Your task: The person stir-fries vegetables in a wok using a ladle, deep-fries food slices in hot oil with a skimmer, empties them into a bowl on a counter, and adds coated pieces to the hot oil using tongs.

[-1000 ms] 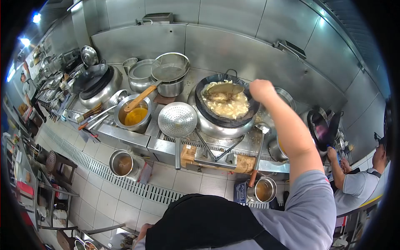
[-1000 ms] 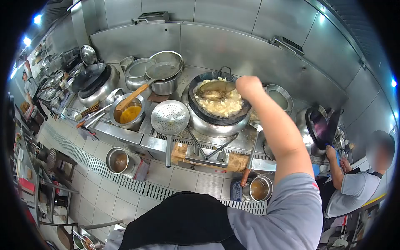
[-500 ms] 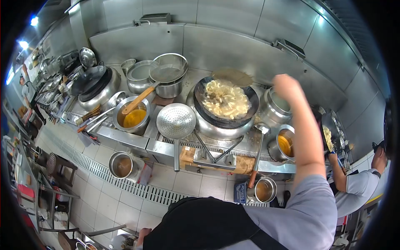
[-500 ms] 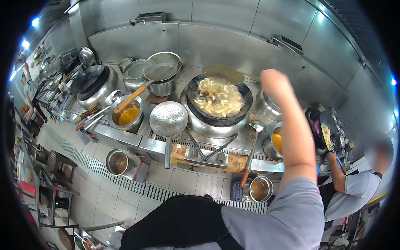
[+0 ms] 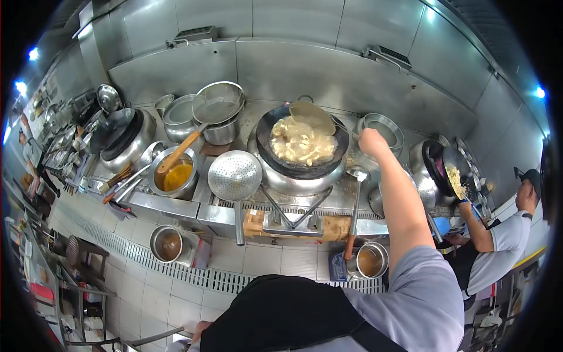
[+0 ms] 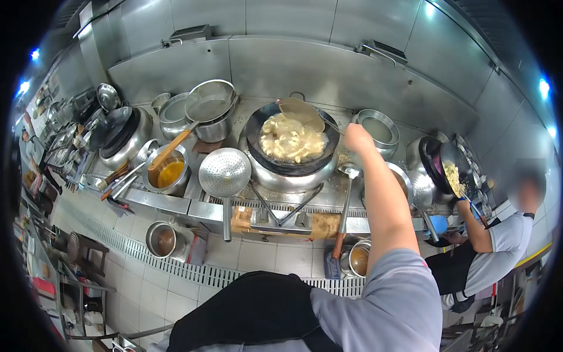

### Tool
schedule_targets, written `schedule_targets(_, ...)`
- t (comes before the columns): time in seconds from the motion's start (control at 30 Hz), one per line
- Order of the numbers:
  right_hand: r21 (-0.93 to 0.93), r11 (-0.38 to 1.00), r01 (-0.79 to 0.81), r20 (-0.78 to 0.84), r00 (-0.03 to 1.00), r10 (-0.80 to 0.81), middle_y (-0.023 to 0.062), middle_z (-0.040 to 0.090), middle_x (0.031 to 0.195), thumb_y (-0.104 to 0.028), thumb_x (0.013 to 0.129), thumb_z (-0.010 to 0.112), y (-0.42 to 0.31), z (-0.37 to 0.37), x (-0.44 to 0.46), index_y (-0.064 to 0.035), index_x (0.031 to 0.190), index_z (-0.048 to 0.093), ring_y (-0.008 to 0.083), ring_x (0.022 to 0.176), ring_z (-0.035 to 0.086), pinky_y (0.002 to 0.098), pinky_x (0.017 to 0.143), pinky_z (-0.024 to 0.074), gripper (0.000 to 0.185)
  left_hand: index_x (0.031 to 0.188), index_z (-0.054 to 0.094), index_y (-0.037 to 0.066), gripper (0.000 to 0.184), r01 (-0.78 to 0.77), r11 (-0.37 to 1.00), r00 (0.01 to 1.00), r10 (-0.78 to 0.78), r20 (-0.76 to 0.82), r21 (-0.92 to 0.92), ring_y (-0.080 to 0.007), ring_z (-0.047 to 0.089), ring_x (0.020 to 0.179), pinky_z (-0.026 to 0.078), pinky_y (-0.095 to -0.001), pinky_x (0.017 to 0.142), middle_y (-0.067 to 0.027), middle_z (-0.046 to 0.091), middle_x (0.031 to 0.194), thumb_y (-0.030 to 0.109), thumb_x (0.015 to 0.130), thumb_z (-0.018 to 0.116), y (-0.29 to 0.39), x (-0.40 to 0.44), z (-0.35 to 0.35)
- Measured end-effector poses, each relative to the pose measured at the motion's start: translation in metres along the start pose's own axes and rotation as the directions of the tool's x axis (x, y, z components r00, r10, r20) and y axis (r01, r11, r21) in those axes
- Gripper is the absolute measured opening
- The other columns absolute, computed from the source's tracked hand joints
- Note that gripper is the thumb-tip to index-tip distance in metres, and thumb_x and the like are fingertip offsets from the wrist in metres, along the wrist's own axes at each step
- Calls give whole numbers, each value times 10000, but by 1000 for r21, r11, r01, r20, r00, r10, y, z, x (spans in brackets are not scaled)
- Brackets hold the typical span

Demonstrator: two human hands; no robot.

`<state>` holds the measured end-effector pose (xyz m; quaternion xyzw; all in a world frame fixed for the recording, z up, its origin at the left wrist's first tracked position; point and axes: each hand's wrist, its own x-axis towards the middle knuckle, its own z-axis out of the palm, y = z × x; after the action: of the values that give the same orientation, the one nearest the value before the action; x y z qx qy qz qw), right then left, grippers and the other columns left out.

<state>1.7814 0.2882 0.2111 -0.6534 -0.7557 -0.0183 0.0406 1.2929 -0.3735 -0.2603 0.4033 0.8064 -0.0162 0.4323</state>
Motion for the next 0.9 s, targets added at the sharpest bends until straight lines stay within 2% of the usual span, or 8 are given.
schedule_targets(0.13, 37, 995, 92, -73, 993, -89, 245, 644, 976, -117, 784, 534, 14, -61, -24, -2, 918, 688, 389, 925, 629, 433, 829, 499, 234, 877, 649, 69, 307, -67, 996, 994, 63, -89, -50, -368, 629, 910, 509, -460, 788, -180, 668, 885, 340, 774, 547, 23, 5, -26)
schedule_targets(0.23, 101, 993, -58, -71, 995, 65, 243, 648, 950, -134, 788, 533, 23, -92, -26, -16, 897, 696, 390, 920, 629, 437, 831, 495, 229, 877, 649, 68, 306, -86, 995, 994, 83, -74, -40, -368, 630, 908, 510, -460, 787, -179, 669, 883, 338, 773, 549, 40, 2, -29)
schedule_targets(0.37, 100, 994, -47, -133, 989, 60, 242, 640, 1028, -96, 795, 513, 55, -36, 13, -5, 948, 687, 376, 977, 623, 431, 855, 496, 249, 876, 648, 67, 305, -65, 996, 997, 63, 40, 56, -368, 631, 906, 510, -460, 786, -178, 669, 879, 337, 770, 551, 47, -2, -10)
schedule_targets(0.43, 148, 977, -154, -65, 984, 165, 243, 636, 1051, -81, 801, 521, 58, 14, 29, 13, 964, 680, 372, 1000, 620, 439, 857, 501, 247, 875, 648, 67, 305, -47, 995, 995, 39, 88, 86, -368, 631, 905, 511, -460, 785, -178, 670, 878, 336, 769, 552, 49, 0, 0)
schedule_targets(0.53, 214, 972, -100, -39, 993, 111, 257, 639, 1031, -68, 808, 514, 48, 66, 22, 44, 978, 665, 385, 997, 622, 442, 849, 508, 254, 874, 647, 66, 304, -40, 991, 992, 24, 124, 130, -367, 632, 903, 511, -460, 784, -177, 670, 875, 335, 768, 553, 58, -2, 8)
schedule_targets(0.63, 147, 989, -12, 63, 998, 3, 252, 641, 1019, -71, 803, 509, 44, 60, 8, 32, 973, 666, 374, 981, 628, 444, 847, 508, 253, 874, 647, 65, 304, -55, 983, 989, 29, 142, 178, -367, 632, 902, 512, -460, 783, -177, 671, 873, 334, 766, 555, 68, 0, 9)
schedule_targets(0.73, 202, 977, 68, 19, 997, -73, 234, 648, 1011, -84, 801, 508, 53, 18, -20, -8, 965, 677, 361, 961, 635, 444, 842, 508, 247, 873, 647, 64, 303, -101, 965, 983, 60, 173, 241, -367, 633, 900, 512, -460, 782, -176, 671, 870, 332, 765, 556, 81, 5, 9)
schedule_targets(0.9, 235, 972, 15, -89, 996, 6, 213, 658, 990, -84, 793, 503, 40, -8, -35, -35, 952, 684, 347, 950, 641, 439, 830, 511, 246, 872, 646, 62, 302, -302, 867, 946, 223, 235, 395, -367, 634, 898, 513, -460, 781, -175, 672, 866, 330, 762, 559, 111, 14, 3)
